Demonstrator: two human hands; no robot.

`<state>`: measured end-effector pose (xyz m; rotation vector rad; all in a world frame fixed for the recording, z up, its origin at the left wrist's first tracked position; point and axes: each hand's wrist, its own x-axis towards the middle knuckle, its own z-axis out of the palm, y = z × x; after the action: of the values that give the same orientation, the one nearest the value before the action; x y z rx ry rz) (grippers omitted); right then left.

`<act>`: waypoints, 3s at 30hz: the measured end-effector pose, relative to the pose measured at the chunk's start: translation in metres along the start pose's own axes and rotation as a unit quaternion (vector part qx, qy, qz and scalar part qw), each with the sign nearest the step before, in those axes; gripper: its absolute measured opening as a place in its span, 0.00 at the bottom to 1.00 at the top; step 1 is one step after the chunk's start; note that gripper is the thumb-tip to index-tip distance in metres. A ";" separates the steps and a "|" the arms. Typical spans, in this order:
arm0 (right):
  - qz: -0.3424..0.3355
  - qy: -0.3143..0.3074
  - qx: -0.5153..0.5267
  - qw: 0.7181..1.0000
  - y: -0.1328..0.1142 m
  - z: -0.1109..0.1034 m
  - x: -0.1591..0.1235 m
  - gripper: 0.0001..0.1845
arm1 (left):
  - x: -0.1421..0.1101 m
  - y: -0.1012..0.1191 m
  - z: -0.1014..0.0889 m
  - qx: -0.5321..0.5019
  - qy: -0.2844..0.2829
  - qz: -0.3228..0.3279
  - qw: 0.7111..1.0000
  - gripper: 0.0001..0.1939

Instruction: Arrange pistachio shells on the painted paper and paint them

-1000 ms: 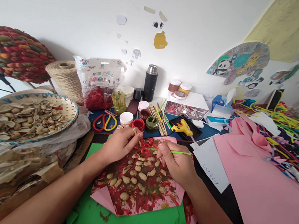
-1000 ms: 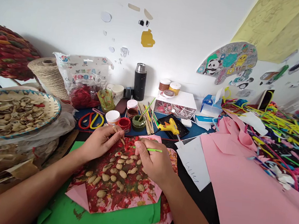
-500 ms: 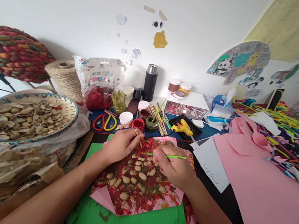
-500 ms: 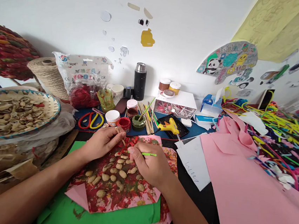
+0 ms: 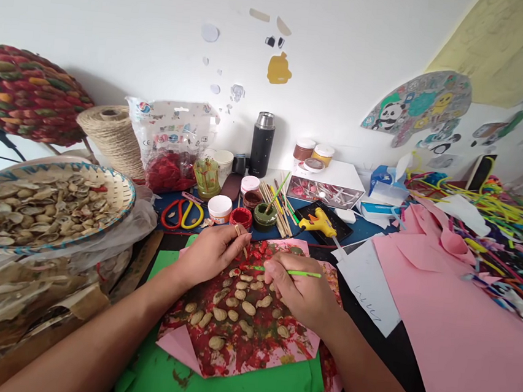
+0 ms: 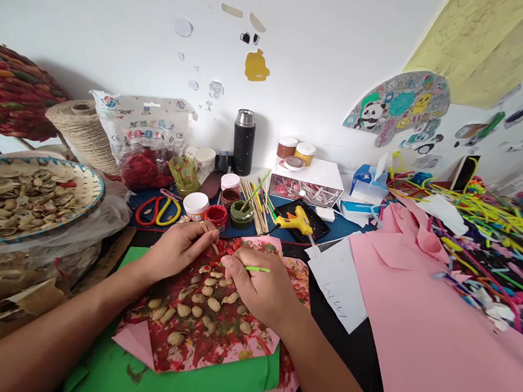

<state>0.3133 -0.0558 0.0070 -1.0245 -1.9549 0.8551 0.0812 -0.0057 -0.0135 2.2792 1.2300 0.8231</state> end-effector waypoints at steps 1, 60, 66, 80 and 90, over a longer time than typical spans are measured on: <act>0.001 0.002 -0.003 1.000 0.000 0.000 0.000 0.28 | 0.000 0.000 0.000 0.000 -0.001 -0.001 1.000 0.18; -0.018 0.001 0.007 1.000 -0.002 0.002 -0.001 0.27 | -0.003 -0.002 -0.017 0.012 -0.035 0.014 0.999 0.20; -0.024 -0.004 0.006 1.000 -0.002 0.002 -0.002 0.27 | -0.002 -0.003 -0.017 0.012 -0.034 0.015 0.999 0.20; -0.021 -0.019 0.017 0.999 -0.003 0.006 -0.002 0.27 | -0.002 -0.003 -0.017 0.018 -0.034 0.018 0.999 0.20; -0.034 -0.005 0.003 0.999 -0.004 0.001 -0.001 0.30 | -0.002 -0.003 -0.018 0.011 -0.036 0.009 0.999 0.20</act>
<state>0.3117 -0.0588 0.0093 -0.9456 -1.9835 0.8290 0.0666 -0.0047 -0.0032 2.3205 1.1943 0.7299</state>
